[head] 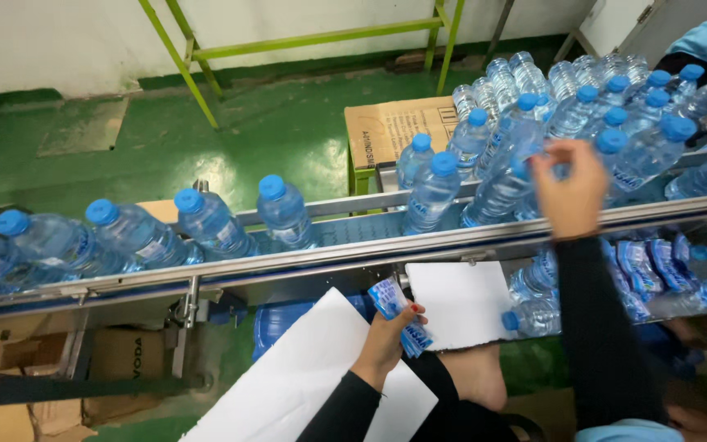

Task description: The person sits on the floor next to a conveyor belt and applies blue labels to water bottles as they pass by. They pick up each bottle, place a label on it, and then set it back on the moving belt.

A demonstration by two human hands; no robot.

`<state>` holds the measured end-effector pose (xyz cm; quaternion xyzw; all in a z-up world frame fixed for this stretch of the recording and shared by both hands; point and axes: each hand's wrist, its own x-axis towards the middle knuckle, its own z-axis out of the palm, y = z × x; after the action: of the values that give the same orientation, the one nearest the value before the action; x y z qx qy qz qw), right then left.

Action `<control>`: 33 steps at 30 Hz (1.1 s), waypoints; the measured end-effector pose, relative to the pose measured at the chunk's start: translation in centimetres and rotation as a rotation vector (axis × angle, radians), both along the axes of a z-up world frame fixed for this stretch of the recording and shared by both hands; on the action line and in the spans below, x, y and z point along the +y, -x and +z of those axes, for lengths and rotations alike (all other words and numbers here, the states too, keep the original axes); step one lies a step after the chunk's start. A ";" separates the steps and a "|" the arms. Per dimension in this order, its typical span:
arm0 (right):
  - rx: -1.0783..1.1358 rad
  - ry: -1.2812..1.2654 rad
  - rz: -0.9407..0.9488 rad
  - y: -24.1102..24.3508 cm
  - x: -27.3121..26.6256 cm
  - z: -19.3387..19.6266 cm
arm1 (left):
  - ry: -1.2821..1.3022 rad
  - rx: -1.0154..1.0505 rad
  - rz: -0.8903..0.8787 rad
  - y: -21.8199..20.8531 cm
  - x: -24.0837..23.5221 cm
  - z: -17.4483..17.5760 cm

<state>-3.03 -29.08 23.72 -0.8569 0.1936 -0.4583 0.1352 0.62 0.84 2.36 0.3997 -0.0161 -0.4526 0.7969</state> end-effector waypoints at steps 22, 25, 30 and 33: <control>0.110 -0.387 0.011 15.1 16.5 -30.7 | -0.474 -0.409 -0.240 0.9 0.2 2.8; 0.132 -0.373 0.027 14.5 16.4 -31.3 | -0.605 -0.705 -0.350 1.9 -0.1 1.8; 0.134 -0.405 0.063 14.5 16.4 -31.0 | -0.510 -1.149 -0.389 3.0 0.1 -0.3; 0.077 -0.418 0.040 14.1 16.5 -30.2 | -0.519 -1.240 -0.446 3.2 -0.4 -1.1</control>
<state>-17.09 -12.53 -6.52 -0.8306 0.2723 -0.3724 0.3117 -2.54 0.49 1.27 0.7479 -0.4402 -0.2831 0.4083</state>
